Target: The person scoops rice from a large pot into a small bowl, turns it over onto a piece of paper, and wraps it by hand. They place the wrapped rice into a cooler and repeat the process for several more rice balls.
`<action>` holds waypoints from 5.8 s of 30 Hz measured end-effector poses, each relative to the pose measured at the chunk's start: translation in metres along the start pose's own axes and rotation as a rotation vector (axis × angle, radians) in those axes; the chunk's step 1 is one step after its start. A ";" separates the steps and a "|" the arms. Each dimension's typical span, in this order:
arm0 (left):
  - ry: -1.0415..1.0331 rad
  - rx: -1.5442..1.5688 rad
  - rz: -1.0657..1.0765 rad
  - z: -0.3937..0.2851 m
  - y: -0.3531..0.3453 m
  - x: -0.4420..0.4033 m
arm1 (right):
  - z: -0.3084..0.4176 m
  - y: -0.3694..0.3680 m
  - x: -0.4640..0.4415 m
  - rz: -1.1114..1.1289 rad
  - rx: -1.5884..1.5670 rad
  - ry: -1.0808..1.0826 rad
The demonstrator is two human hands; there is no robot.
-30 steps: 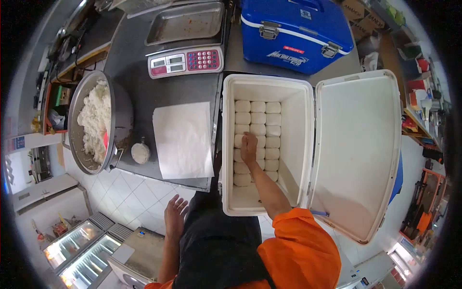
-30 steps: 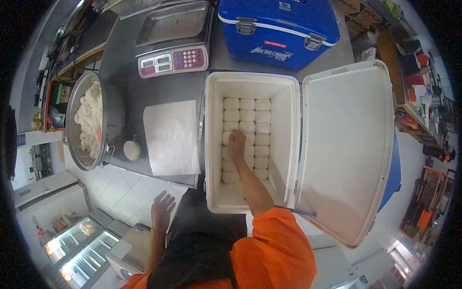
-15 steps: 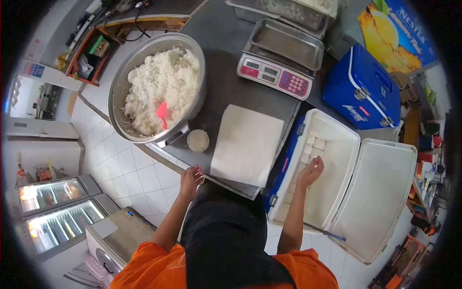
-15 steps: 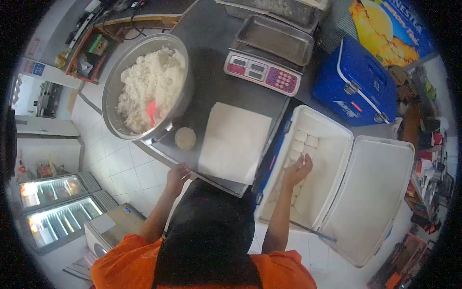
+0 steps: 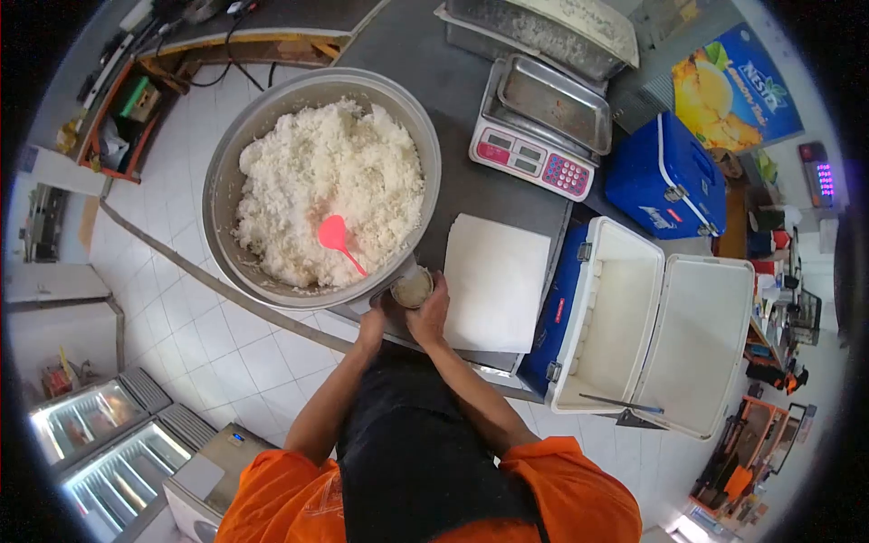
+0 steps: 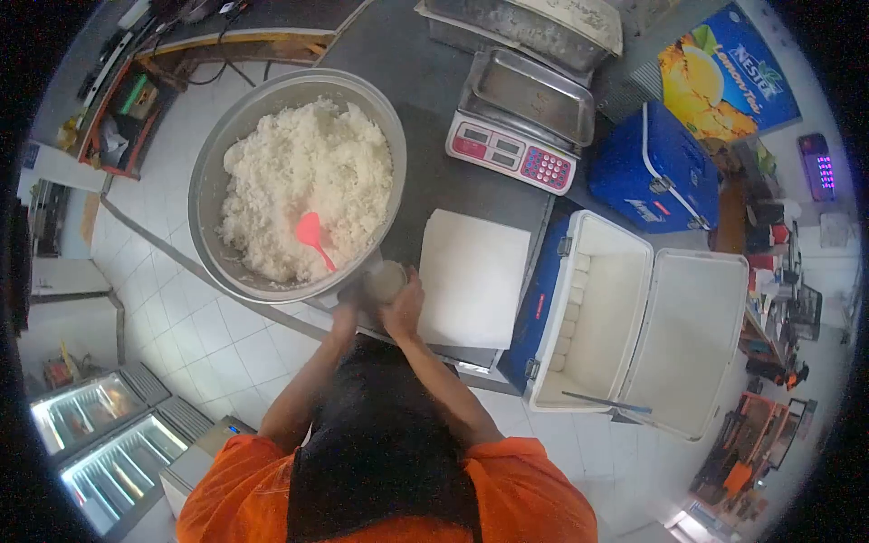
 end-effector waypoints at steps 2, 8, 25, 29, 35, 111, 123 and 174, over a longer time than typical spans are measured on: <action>-0.304 0.479 0.011 -0.039 -0.016 0.014 | 0.001 0.013 -0.005 -0.054 -0.118 -0.051; 0.486 0.653 0.693 -0.120 -0.042 0.061 | 0.004 0.108 -0.019 -0.035 -0.422 -0.080; -1.704 -0.437 0.097 -0.108 -0.184 0.080 | -0.070 0.272 0.103 -0.378 -0.037 -0.330; -1.419 -0.272 -0.034 -0.129 -0.130 0.115 | -0.076 0.276 0.107 -0.307 -0.182 -0.321; -0.171 0.353 0.134 -0.045 0.011 0.109 | -0.025 0.251 0.015 -0.153 -0.231 -0.108; -0.275 0.644 -0.223 -0.106 0.275 -0.020 | 0.204 -0.072 -0.138 1.446 0.397 0.517; -0.278 0.956 -0.240 -0.125 0.324 0.002 | 0.240 -0.065 -0.218 1.742 0.424 -0.574; 0.209 1.113 0.372 -0.240 0.250 -0.042 | 0.262 0.049 -0.223 1.228 -0.217 -0.636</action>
Point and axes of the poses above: each hand's wrist, its own x-axis away from the middle knuckle, its own y-axis out of the back of the hand, z = x × y, the point moved 1 cm from there along -x, towards the middle knuckle, and after that the axes turned 13 degrees about -z, right-handed, at the moved point
